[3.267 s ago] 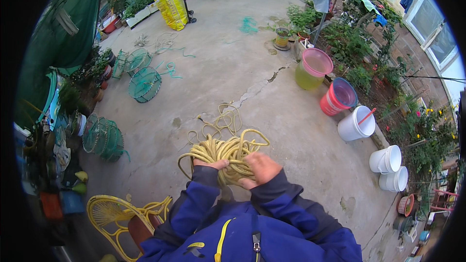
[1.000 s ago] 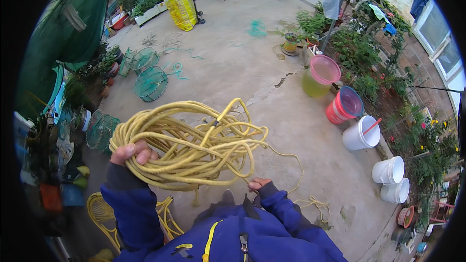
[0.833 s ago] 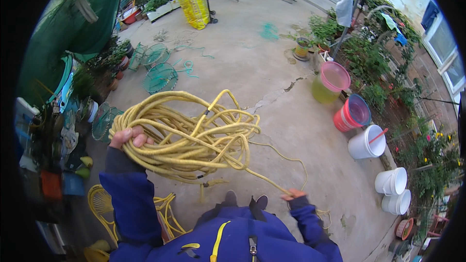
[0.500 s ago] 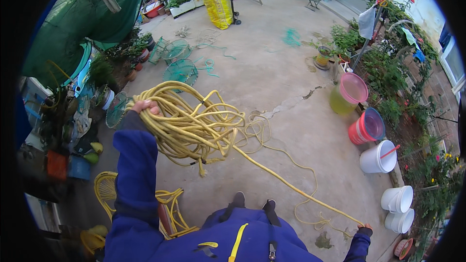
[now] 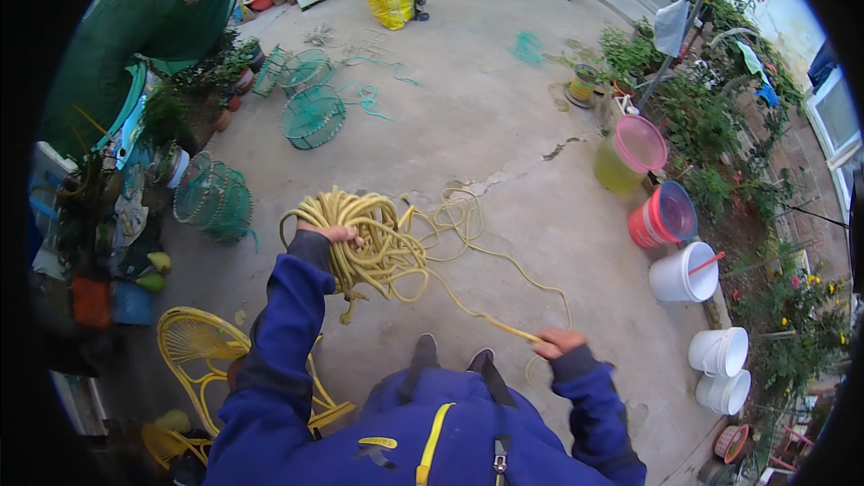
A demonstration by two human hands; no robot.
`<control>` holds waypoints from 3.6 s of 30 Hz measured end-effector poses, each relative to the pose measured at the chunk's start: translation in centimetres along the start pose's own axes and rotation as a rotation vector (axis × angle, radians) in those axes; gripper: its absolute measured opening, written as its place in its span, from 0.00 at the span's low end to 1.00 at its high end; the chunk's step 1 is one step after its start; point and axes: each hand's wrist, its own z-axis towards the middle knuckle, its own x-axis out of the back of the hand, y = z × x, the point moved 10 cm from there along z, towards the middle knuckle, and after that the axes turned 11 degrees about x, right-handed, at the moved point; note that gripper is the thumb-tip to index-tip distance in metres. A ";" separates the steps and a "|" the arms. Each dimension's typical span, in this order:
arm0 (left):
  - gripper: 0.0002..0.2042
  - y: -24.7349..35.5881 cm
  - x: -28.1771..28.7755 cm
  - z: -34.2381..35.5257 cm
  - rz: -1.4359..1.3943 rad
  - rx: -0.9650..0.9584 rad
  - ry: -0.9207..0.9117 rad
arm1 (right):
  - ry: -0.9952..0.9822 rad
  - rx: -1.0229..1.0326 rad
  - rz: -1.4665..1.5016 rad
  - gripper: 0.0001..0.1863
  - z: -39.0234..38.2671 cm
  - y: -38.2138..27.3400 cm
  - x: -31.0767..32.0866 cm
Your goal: The person gathers a long yellow rope from the ground and coils it into a neat bundle by hand. The person repeatedly loops and pulls the rope, forming a compact coil and holding it in both hands.
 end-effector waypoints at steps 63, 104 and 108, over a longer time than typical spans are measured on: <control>0.33 -13.4 -14.1 -2.3 -0.095 0.010 -0.436 | -0.127 -0.045 -0.022 0.09 10.3 -3.0 -11.5; 0.06 -1.0 14.8 0.2 -0.503 0.007 0.142 | 0.078 -0.717 -0.316 0.13 -20.9 16.6 11.0; 0.06 -2.2 10.6 -1.0 -0.415 -0.012 0.122 | -0.057 -0.461 -0.114 0.12 -11.6 9.1 6.7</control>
